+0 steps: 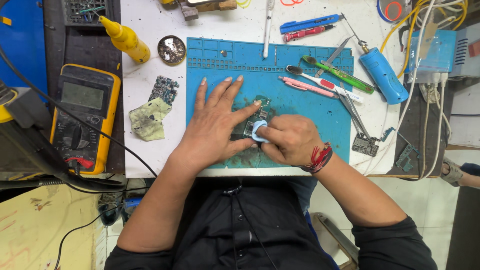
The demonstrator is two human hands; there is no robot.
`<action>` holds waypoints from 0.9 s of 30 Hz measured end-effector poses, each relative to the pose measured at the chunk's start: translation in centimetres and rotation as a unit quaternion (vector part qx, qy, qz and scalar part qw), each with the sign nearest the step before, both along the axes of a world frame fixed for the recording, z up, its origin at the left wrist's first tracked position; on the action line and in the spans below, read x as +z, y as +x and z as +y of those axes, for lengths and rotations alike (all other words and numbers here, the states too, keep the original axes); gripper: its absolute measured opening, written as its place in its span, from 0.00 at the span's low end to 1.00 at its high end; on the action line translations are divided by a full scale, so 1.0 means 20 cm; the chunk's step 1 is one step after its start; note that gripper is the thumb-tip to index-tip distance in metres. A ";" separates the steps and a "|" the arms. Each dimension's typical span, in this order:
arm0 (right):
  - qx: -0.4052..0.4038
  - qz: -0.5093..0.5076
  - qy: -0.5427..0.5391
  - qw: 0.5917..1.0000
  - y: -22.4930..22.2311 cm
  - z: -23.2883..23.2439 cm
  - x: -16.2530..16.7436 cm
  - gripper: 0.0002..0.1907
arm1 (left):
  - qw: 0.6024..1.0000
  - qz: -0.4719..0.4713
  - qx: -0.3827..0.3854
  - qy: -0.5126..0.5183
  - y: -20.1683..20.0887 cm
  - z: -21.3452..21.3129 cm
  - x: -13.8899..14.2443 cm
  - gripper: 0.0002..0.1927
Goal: The person cleans a small circuit board on a repair mat, wiping it with a blue cloth and applying liquid from a yellow bottle. They then use a soldering iron and tweezers to work on the board's components, dipping the tool into a small metal bowl.
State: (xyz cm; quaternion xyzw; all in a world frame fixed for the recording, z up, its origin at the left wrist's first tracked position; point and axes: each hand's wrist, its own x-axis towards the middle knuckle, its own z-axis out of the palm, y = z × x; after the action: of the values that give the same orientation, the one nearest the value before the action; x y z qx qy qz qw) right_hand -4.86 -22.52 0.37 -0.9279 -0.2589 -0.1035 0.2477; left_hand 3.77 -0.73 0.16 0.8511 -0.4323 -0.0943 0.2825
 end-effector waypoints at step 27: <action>-0.031 0.023 -0.025 0.999 0.01 0.01 0.01 0.12 | 1.000 0.005 0.001 0.001 0.00 0.00 0.01 0.39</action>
State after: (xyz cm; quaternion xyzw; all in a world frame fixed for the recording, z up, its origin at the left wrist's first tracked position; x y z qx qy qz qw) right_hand -4.56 -22.33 0.55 -0.9436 -0.2265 -0.0835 0.2264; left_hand 3.79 -0.77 0.37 0.8514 -0.4296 -0.0990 0.2842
